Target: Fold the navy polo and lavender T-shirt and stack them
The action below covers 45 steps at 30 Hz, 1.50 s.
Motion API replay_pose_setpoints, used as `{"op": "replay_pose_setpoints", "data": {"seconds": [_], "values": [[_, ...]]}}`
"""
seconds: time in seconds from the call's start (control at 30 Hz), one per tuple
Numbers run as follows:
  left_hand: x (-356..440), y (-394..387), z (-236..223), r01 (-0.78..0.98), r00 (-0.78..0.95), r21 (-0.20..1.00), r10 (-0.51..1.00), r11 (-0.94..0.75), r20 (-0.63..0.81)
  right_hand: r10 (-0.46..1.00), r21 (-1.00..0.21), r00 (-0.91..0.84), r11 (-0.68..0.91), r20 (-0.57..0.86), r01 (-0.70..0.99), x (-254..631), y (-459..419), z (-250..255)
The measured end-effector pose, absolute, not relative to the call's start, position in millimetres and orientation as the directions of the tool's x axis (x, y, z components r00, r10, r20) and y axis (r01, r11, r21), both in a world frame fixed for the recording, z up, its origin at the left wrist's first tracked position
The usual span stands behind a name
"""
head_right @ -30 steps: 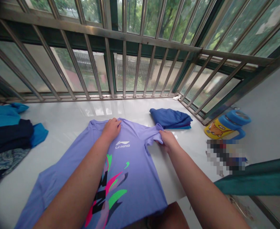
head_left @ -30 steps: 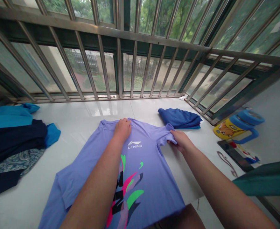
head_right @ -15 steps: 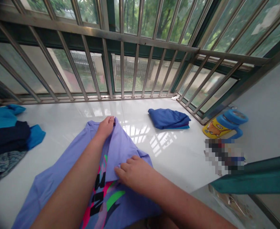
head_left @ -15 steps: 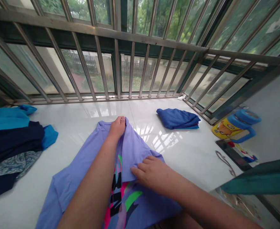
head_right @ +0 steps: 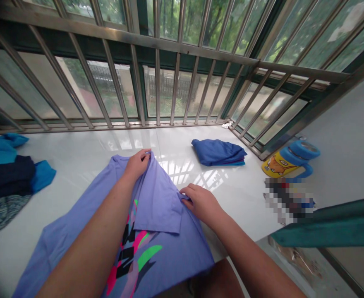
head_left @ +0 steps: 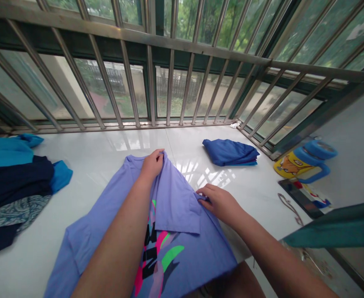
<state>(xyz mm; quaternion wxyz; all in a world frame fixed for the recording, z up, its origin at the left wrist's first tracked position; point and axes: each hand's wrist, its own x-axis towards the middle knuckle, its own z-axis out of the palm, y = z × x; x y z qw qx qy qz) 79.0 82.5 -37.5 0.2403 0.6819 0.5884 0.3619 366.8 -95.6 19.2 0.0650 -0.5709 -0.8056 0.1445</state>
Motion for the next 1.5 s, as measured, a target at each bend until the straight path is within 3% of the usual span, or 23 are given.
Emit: {"op": "replay_pose_setpoints", "data": {"seconds": [0.1,0.2,0.3,0.43,0.6,0.7,0.83,0.93,1.07,1.23,1.37,1.5], "values": [[80,83,-40,0.603,0.071,0.774,0.979,-0.194,0.190,0.995,-0.228,-0.099,0.092,-0.017,0.969,370,-91,8],[81,83,-42,0.630,0.143,0.735,0.968,-0.250,0.206,0.996,-0.241,0.073,-0.059,0.047,0.969,378,-93,2],[81,83,-44,0.699,0.206,0.637,0.944,-0.325,0.256,0.996,-0.344,-0.028,0.057,0.088,0.937,382,-99,-2],[79,85,-47,0.704,0.246,0.604,0.926,-0.374,0.287,0.969,-0.444,-0.228,0.244,0.091,0.862,379,-99,-5],[79,88,-53,0.678,0.272,0.595,0.900,-0.431,0.341,0.997,-0.294,-0.071,0.079,0.035,0.953,382,-81,-8],[80,88,-53,0.664,0.259,0.600,0.891,-0.445,0.374,0.995,-0.266,0.016,0.010,0.094,0.964,387,-79,-7],[81,86,-46,0.661,0.234,0.580,0.865,-0.476,0.444,0.970,-0.371,-0.192,0.235,0.149,0.899,383,-85,-4],[82,84,-43,0.657,0.354,0.531,0.841,-0.535,0.410,0.949,-0.336,-0.309,0.313,0.069,0.888,377,-85,-5],[83,83,-46,0.702,0.408,0.473,0.845,-0.532,0.346,0.994,-0.215,-0.086,0.100,0.074,0.972,378,-81,-2],[82,83,-46,0.720,0.397,0.473,0.861,-0.508,0.319,0.993,-0.253,0.113,-0.098,0.043,0.962,375,-104,16],[82,81,-43,0.725,0.394,0.477,0.867,-0.497,0.304,0.992,-0.252,-0.123,0.114,-0.022,0.961,351,-144,16],[83,79,-35,0.742,0.391,0.469,0.877,-0.480,0.279,0.964,-0.096,-0.266,0.264,-0.006,0.960,329,-170,1]]}}
